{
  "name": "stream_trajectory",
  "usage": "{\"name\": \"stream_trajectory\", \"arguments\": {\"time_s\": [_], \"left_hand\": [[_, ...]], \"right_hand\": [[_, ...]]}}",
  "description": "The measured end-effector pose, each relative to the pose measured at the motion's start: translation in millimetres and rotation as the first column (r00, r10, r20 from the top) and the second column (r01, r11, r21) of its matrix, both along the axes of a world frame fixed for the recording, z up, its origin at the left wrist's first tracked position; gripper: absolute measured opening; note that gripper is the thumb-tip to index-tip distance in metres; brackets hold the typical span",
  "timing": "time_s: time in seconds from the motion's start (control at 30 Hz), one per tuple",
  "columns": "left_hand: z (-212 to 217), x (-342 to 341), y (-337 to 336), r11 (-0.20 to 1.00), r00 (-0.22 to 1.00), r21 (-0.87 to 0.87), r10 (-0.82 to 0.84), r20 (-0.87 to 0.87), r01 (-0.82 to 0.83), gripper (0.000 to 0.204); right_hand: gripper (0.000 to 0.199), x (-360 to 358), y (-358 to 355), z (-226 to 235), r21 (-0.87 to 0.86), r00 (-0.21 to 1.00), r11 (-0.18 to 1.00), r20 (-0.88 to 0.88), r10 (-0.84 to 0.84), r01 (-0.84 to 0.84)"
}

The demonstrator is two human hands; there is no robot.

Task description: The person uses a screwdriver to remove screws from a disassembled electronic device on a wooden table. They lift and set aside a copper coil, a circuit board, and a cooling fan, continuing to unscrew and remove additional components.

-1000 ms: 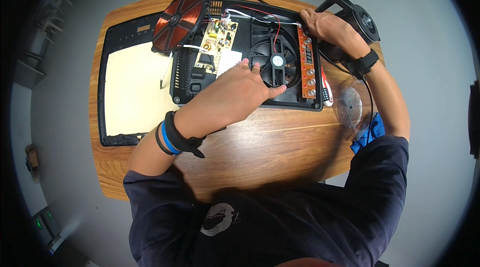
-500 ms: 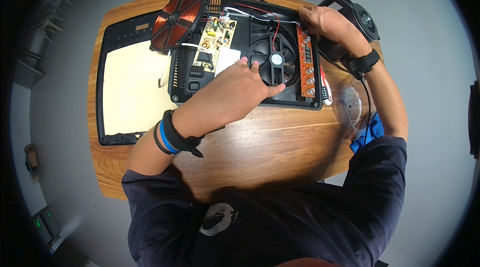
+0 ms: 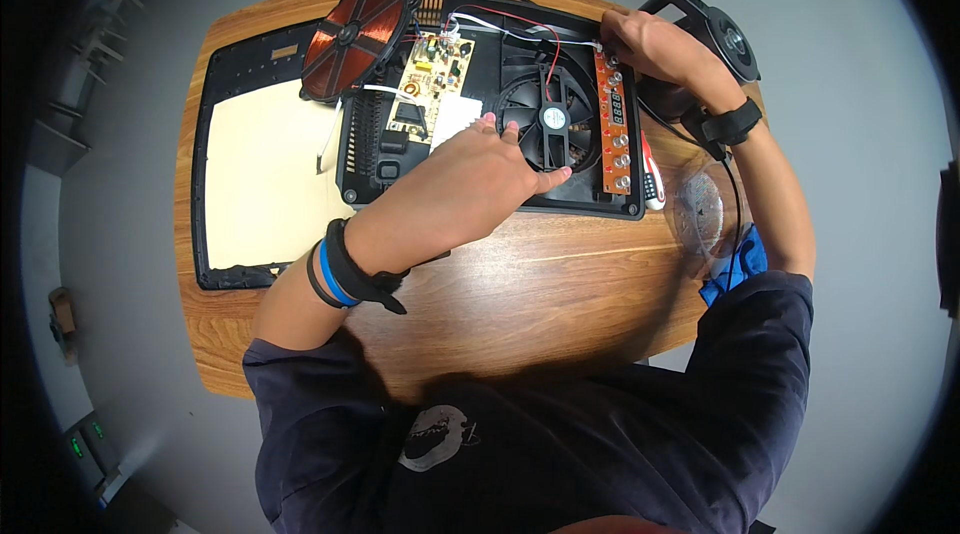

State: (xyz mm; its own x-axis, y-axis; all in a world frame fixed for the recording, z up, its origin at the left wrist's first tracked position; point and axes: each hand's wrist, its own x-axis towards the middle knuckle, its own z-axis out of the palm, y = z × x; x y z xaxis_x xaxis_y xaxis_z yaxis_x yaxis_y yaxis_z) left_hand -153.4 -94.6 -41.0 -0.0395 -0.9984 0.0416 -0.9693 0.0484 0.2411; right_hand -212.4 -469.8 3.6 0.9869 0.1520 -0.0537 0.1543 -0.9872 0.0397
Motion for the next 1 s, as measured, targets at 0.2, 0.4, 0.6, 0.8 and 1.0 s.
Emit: {"name": "stream_trajectory", "arguments": {"time_s": [0.2,0.4,0.6,0.8,1.0], "left_hand": [[-3,0,0,1.000,1.000,-0.016,0.003,0.012,-0.003,0.081],[-2,-1,1,0.999,1.000,-0.042,0.003,0.024,-0.002,0.081],[-4,-1,1,0.998,1.000,-0.056,0.003,0.021,-0.002,0.080],[-4,-1,0,0.999,1.000,-0.046,0.002,0.016,-0.001,0.082],[-4,-1,1,0.999,1.000,-0.040,0.005,0.010,-0.004,0.084]], "right_hand": [[0.013,-3,4,-1,-0.071,0.999,0.997,0.006,-0.035,0.035],[0.018,0,2,0,-0.041,1.000,0.999,-0.004,-0.008,0.008],[0.017,-1,-3,-5,-0.024,0.996,0.999,0.070,0.050,-0.048],[0.019,-1,1,-2,-0.039,0.996,0.999,0.076,0.037,-0.035],[0.024,-4,4,-2,-0.034,0.989,0.997,0.125,0.074,-0.070]]}}
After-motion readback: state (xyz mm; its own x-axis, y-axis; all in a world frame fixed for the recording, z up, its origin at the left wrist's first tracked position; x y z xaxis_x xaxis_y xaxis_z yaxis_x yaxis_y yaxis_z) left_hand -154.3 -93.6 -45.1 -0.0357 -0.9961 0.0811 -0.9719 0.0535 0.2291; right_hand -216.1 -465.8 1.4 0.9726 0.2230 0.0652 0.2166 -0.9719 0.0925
